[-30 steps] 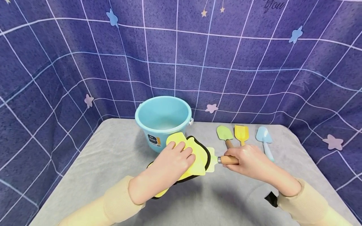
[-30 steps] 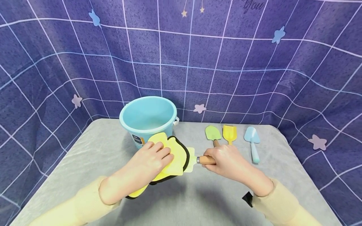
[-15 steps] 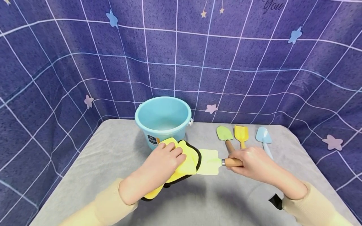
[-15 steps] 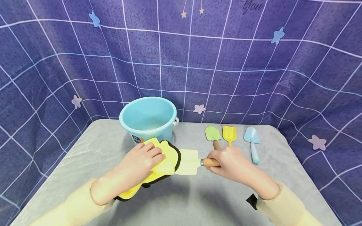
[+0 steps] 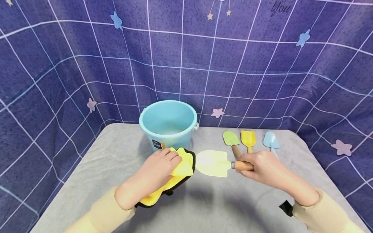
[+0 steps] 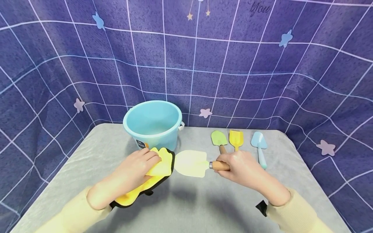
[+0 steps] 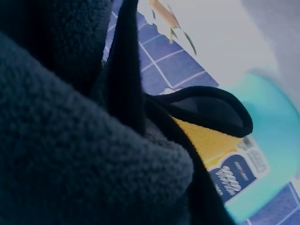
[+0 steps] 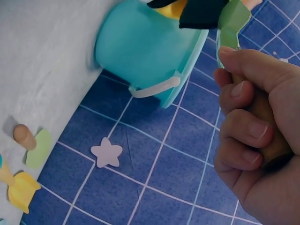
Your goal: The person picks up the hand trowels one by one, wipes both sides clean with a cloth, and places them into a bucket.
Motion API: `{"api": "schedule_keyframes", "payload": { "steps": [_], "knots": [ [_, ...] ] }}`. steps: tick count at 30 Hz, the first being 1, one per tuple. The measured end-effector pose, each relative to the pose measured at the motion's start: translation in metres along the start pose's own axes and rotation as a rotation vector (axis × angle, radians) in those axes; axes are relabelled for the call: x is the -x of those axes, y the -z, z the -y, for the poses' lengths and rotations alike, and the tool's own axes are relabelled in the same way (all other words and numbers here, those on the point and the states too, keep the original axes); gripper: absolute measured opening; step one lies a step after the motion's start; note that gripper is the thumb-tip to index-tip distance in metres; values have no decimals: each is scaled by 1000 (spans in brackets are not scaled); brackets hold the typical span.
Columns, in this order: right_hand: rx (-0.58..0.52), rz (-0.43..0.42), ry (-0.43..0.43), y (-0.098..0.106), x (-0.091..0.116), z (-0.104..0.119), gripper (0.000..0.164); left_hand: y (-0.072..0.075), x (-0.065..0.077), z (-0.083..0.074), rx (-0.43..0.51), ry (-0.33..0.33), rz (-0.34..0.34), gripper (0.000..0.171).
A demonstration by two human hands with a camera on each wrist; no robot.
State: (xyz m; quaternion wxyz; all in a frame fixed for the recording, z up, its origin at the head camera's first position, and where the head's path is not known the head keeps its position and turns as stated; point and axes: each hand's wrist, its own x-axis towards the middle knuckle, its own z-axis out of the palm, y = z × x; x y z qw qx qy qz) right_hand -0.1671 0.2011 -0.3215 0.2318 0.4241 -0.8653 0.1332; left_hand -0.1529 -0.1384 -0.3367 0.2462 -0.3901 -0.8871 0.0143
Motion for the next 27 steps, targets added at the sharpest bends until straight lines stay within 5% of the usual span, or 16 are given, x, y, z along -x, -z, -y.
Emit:
{"api": "schedule_keyframes", "payload": {
  "steps": [7, 14, 27],
  "knots": [
    [-28, -18, -21, 8, 1, -3, 27, -8, 13, 10, 46, 95, 40, 49],
    [-46, -47, -37, 14, 2, -4, 26, -16, 22, 21, 122, 165, -10, 46],
    [-62, -93, -96, 22, 1, 1, 29, -23, 21, 22, 291, 268, -26, 36]
  ]
}}
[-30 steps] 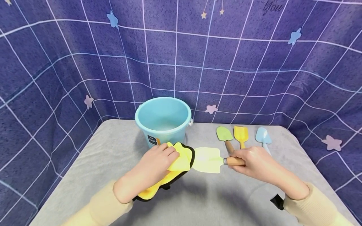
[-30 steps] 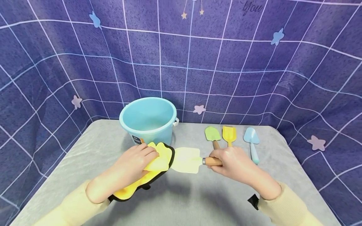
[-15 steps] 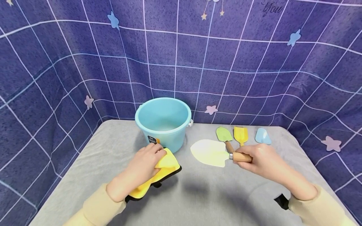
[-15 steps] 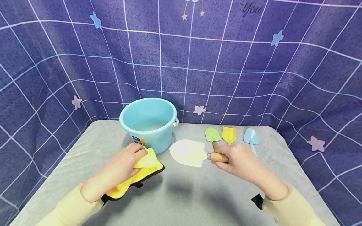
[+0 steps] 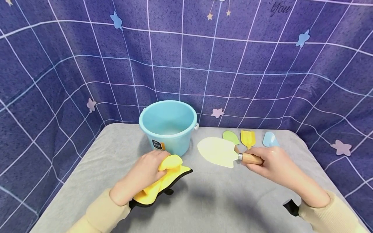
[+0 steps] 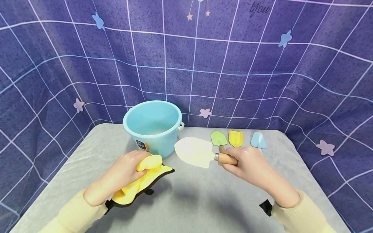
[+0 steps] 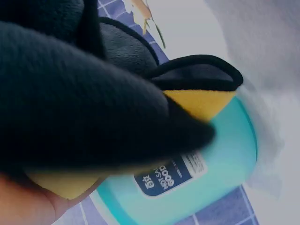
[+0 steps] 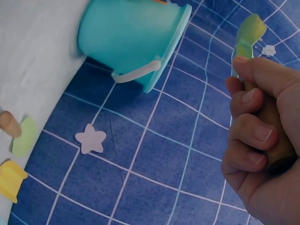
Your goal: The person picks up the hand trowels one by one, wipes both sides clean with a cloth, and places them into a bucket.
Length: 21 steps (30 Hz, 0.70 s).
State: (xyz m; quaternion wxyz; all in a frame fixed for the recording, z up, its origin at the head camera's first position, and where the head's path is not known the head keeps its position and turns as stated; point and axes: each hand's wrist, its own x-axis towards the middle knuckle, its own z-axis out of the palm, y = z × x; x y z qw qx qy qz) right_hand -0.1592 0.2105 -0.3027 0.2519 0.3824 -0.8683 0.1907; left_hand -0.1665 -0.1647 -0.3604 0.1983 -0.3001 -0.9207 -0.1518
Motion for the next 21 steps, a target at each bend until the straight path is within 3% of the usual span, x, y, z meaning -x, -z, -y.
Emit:
{"api": "schedule_keyframes", "payload": {
  "steps": [11, 16, 21],
  "knots": [
    [-51, -90, 21, -6, -7, 8, 20, -13, -13, -7, 292, 93, -8, 33],
    [-93, -107, 38, -10, -11, 14, 28, -17, -21, -14, 395, 158, 23, 27],
    [-102, -116, 55, -15, -17, 19, 24, -20, -29, -19, 514, 257, 30, 26]
  ]
}}
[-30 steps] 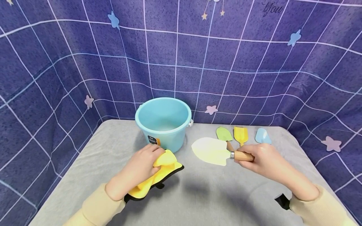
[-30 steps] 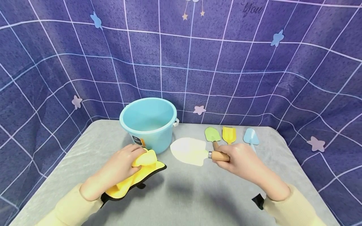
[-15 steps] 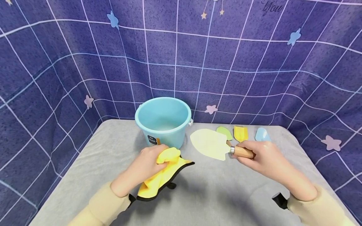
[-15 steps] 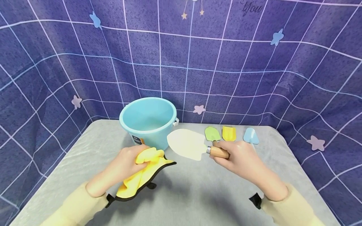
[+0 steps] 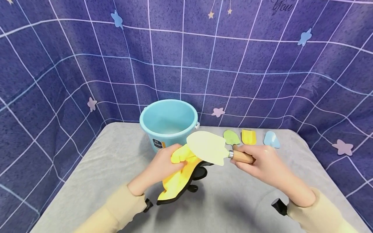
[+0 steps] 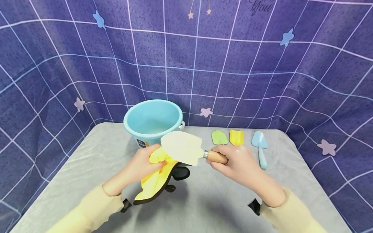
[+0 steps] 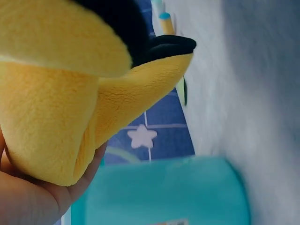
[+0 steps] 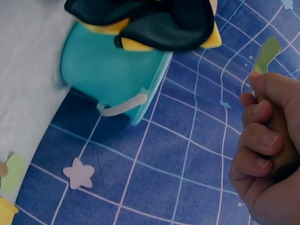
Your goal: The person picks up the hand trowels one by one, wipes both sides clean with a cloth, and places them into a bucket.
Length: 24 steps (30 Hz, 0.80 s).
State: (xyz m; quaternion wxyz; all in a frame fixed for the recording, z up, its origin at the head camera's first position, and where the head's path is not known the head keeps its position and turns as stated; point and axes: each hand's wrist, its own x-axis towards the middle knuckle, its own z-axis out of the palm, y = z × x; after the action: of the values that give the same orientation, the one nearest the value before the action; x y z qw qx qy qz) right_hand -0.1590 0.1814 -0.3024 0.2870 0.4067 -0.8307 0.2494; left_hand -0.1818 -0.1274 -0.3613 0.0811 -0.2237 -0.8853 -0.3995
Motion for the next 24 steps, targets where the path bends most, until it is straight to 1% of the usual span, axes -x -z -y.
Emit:
{"api": "schedule_keyframes", "payload": {
  "steps": [3, 5, 7, 10, 12, 14, 16, 21, 24],
  "knots": [
    [-5, 18, -12, -3, -4, 2, 22, -4, -4, -2, 71, 58, -4, 27],
    [-13, 25, -8, -5, -6, 3, 22, -8, -7, -3, 97, 70, -18, 30],
    [-14, 19, 3, -8, -7, 4, 22, -10, -9, -5, 122, 61, -29, 32],
    [-22, 15, 15, -11, -9, 6, 23, -13, -12, -6, 154, 11, -42, 35],
    [-33, 15, 17, -12, -10, 6, 24, -15, -14, -7, 174, -19, -48, 32],
    [-47, 22, 13, -14, -11, 7, 25, -17, -15, -8, 199, -33, -49, 28],
    [-56, 27, 9, -15, -11, 7, 24, -19, -17, -9, 212, -18, -56, 25],
    [-47, 34, 6, -18, -11, 7, 23, -25, -22, -14, 263, 56, -74, 19],
    [-41, 42, 3, -20, -11, 6, 22, -29, -25, -15, 415, 92, -59, 16]
  ]
}}
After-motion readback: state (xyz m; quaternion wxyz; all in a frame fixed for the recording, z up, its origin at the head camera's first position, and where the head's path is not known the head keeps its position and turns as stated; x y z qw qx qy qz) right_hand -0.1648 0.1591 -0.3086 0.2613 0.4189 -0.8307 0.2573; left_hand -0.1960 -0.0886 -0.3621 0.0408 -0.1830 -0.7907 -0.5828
